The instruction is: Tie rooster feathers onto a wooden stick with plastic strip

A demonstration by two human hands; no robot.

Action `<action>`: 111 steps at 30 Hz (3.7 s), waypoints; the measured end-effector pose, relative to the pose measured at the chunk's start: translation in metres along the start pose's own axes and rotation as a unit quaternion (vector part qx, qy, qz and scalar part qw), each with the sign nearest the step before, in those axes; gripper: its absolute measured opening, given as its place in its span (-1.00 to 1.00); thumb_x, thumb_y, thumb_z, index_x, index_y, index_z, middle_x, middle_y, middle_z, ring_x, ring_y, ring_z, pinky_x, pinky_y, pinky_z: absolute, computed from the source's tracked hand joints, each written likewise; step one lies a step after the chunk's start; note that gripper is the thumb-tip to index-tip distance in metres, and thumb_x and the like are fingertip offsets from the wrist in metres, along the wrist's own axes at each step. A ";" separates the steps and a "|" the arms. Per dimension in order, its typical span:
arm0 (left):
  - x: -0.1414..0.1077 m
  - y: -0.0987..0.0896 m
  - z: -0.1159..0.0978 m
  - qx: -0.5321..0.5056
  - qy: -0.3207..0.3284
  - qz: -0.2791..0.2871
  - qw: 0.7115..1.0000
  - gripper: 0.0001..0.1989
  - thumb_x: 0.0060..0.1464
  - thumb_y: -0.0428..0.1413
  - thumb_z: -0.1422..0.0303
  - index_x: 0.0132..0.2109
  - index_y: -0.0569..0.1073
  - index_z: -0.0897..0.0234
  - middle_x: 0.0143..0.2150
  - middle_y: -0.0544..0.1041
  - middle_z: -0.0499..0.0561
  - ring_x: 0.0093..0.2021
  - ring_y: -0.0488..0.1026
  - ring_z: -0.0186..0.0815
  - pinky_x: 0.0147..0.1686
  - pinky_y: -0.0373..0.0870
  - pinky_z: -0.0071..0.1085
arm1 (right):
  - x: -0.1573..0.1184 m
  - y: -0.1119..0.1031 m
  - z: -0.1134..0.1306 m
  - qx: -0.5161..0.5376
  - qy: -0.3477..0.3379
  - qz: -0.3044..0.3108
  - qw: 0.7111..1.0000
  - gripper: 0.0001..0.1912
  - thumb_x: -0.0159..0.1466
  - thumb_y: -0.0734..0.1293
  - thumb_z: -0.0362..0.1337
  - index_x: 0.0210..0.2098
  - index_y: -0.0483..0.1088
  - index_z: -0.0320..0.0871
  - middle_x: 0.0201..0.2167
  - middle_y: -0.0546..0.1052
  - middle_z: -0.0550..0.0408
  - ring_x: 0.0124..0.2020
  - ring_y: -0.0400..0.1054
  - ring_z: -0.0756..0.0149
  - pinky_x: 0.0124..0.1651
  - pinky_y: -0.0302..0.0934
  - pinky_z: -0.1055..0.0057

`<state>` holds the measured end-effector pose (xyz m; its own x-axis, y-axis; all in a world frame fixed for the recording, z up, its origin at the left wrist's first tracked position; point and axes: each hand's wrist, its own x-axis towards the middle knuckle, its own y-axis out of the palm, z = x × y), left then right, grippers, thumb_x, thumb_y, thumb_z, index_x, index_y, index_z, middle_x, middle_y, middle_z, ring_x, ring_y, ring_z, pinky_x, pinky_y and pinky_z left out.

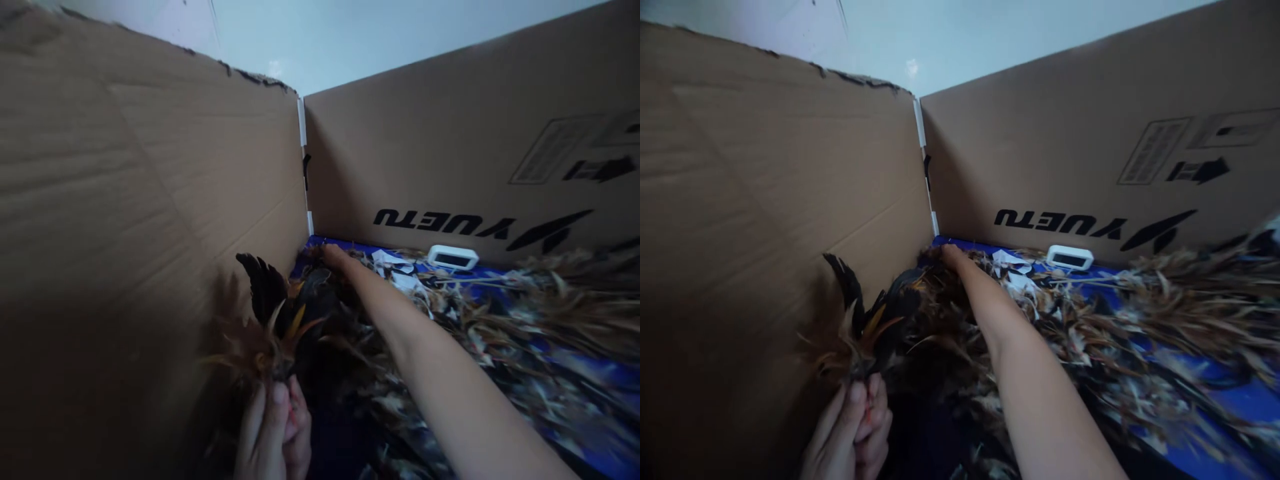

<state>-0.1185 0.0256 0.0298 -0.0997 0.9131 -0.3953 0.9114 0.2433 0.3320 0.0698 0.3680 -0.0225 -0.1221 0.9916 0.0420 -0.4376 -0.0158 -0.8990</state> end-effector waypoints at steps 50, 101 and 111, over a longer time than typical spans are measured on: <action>-0.032 0.109 0.086 0.001 -0.027 0.382 0.924 -0.68 0.02 0.08 0.13 -0.28 0.25 0.32 -0.58 0.03 -0.22 -0.69 -0.16 -0.62 -0.77 -0.27 -0.69 | -0.397 -0.089 -0.062 0.461 0.077 -0.131 0.874 -0.75 -0.02 0.32 -0.50 -0.33 0.34 -0.18 -0.62 0.42 0.20 -0.49 0.46 0.28 -0.52 0.37 0.45; -0.041 0.117 0.107 0.022 -0.037 0.434 0.900 -0.61 0.05 0.02 0.09 -0.26 0.37 0.41 -0.52 0.19 -0.13 -0.69 -0.18 -0.65 -0.76 -0.32 -0.63 | -0.412 -0.091 -0.033 0.501 0.014 -0.037 0.864 -0.77 -0.02 0.41 -0.17 -0.49 0.37 -0.22 -0.60 0.43 0.17 -0.56 0.28 0.43 -0.59 0.12 0.52; -0.042 0.118 0.108 0.028 -0.029 0.415 0.909 -0.67 0.06 0.02 0.12 -0.30 0.31 0.37 -0.48 0.36 -0.03 -0.72 -0.12 -0.65 -0.77 -0.29 -0.64 | -0.410 -0.084 -0.035 0.507 0.027 -0.034 0.861 -0.76 -0.03 0.41 -0.19 -0.49 0.36 -0.24 -0.61 0.44 0.16 -0.66 0.14 0.54 -0.63 -0.05 0.55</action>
<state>0.0359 -0.0192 -0.0072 0.6515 0.7550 -0.0739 0.6822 -0.5405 0.4924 0.1878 -0.0330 0.0208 -0.0359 0.9988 0.0334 -0.9981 -0.0342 -0.0510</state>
